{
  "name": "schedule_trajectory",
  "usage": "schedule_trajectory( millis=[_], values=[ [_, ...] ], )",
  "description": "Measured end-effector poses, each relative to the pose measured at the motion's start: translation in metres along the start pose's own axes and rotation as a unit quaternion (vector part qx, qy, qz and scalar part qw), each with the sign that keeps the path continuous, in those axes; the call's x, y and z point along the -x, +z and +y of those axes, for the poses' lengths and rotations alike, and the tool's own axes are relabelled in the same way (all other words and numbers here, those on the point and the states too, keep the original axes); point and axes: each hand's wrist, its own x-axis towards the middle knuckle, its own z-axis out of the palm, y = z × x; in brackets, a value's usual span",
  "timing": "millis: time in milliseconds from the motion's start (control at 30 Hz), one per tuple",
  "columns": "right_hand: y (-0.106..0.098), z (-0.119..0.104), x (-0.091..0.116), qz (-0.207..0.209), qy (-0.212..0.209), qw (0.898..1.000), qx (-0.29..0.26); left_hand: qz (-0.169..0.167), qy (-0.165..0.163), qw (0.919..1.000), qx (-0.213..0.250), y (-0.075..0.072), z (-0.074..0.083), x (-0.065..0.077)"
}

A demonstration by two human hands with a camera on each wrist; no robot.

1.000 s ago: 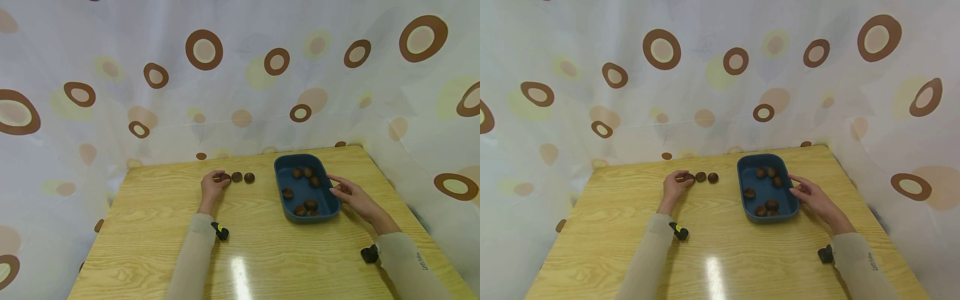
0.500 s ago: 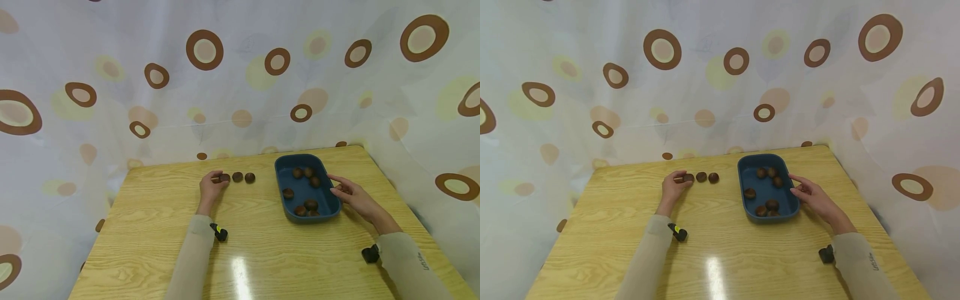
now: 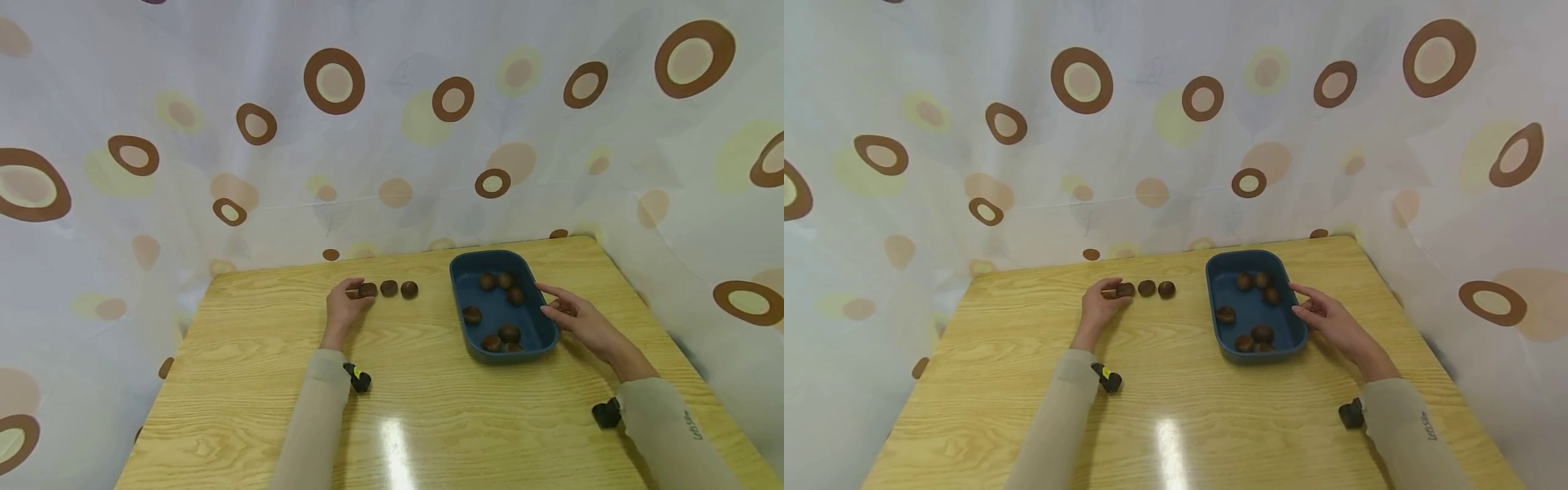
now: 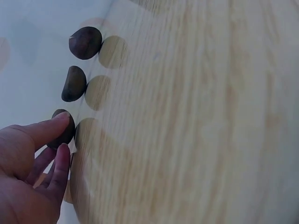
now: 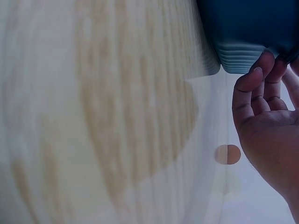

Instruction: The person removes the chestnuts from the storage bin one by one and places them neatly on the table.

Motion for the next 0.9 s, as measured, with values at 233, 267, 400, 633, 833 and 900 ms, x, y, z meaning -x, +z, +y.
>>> schedule_trajectory(
  millis=[233,267,400,633,833,900],
  values=[
    [-0.001,0.0,-0.001,-0.001,-0.002,1.0,-0.002,0.012,-0.007,0.9998,-0.014,-0.003,0.003,0.0],
    [-0.001,0.0,-0.001,-0.001,-0.002,1.0,-0.002,0.013,-0.006,0.9997,-0.02,-0.003,0.003,-0.001],
    [-0.001,-0.001,-0.001,0.0,-0.001,1.0,-0.002,0.02,-0.002,0.9992,-0.034,-0.003,0.005,-0.003],
    [-0.001,-0.001,-0.001,-0.004,-0.001,1.0,-0.003,0.029,0.023,0.9992,-0.015,-0.002,0.006,-0.001],
    [0.0,-0.001,0.0,-0.003,-0.004,1.0,-0.006,0.018,0.052,0.998,0.03,0.005,0.015,-0.001],
    [0.0,-0.001,0.0,-0.004,-0.007,1.0,-0.007,0.011,0.061,0.9972,0.042,0.01,0.02,-0.001]
  ],
)
